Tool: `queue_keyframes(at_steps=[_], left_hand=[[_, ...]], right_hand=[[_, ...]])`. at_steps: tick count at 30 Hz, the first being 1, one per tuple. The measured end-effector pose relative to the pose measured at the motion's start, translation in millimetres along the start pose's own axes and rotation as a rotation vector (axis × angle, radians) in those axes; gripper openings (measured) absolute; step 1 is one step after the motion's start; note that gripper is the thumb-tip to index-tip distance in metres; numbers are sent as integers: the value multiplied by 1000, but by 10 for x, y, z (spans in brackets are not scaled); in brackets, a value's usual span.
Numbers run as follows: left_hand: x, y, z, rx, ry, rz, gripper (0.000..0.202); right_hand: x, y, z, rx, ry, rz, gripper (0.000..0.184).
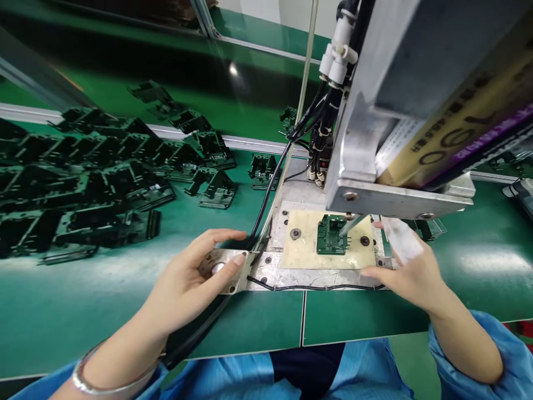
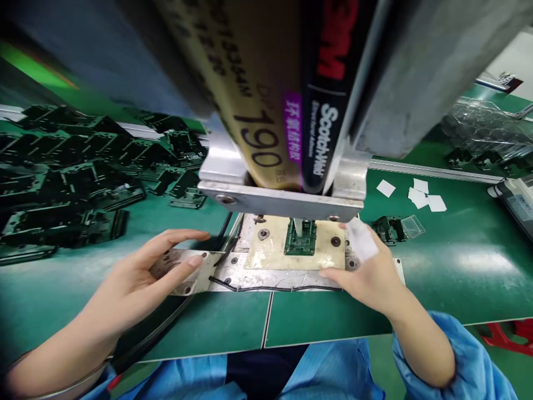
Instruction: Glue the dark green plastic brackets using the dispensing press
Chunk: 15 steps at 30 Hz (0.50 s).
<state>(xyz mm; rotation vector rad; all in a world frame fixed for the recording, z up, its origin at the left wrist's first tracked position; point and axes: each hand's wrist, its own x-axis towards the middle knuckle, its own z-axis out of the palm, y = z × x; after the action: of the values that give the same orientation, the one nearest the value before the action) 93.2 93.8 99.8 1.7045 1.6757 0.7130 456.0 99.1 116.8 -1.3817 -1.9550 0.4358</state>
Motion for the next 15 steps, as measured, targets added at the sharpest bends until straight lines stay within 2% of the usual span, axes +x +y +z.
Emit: queue_keyframes(at_steps=[3, 5, 7, 9, 10, 12, 15], left_hand=[[39, 150, -45, 237, 126, 233, 35], [102, 326, -22, 297, 159, 377, 45], [205, 540, 87, 237, 54, 422, 65], [347, 738, 266, 140, -135, 375, 84], [424, 814, 364, 94, -228, 329, 85], [565, 909, 529, -7, -343, 249, 75], [685, 942, 616, -215, -401, 193, 57]], right_hand=[[281, -131, 145, -59, -114, -4, 72], [325, -161, 187, -87, -121, 42, 64], [258, -159, 189, -85, -75, 111, 50], [117, -146, 159, -51, -20, 189, 38], [33, -141, 135, -30, -1, 228, 34], [-147, -139, 74, 9, 34, 304, 32], [-394, -152, -17, 34, 99, 402, 33]])
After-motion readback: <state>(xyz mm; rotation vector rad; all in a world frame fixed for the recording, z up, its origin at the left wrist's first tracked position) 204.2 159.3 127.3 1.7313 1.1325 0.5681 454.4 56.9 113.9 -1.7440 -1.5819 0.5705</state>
